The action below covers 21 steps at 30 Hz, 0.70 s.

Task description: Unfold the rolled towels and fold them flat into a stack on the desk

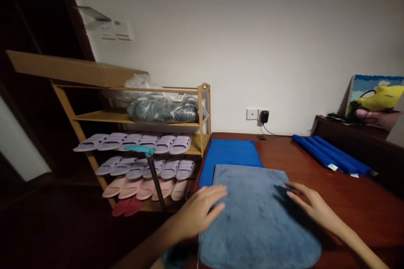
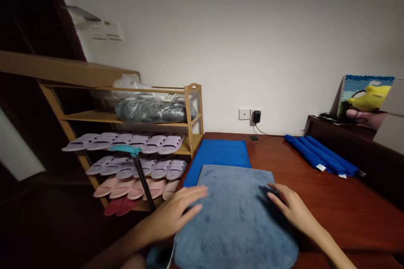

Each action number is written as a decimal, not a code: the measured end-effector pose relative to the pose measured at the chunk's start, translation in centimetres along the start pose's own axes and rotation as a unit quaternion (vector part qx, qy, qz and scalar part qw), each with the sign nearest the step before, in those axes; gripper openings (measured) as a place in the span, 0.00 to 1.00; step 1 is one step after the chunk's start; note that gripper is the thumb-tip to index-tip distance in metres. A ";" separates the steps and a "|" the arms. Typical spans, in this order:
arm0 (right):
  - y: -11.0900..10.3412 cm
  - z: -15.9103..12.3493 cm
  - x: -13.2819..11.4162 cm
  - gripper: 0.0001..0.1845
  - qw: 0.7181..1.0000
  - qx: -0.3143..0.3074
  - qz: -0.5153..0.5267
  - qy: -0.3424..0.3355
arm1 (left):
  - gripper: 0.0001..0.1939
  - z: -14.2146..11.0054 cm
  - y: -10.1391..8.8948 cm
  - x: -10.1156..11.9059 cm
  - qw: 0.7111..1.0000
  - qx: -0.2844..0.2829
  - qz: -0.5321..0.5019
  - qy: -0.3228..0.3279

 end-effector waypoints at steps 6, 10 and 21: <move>4.1 6.9 1.3 0.39 0.994 -0.031 -0.101 0.036 | 0.27 7.4 4.1 -8.2 0.994 -0.032 0.057 -0.083; 6.1 7.7 2.5 0.40 0.986 -0.086 -0.134 0.057 | 0.28 8.3 7.1 -10.6 0.988 -0.076 0.084 -0.103; 5.4 5.1 3.7 0.34 0.992 -0.079 -0.078 0.055 | 0.28 6.3 6.2 -8.4 0.995 -0.050 0.047 -0.079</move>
Point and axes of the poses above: each hand's wrist, its own z-axis towards the middle knuckle, its own y-axis out of the palm, x = y × z, the point moved 8 cm from there along z, towards the middle knuckle, and after that the axes turned 3 degrees about z, right-handed, at the moved point
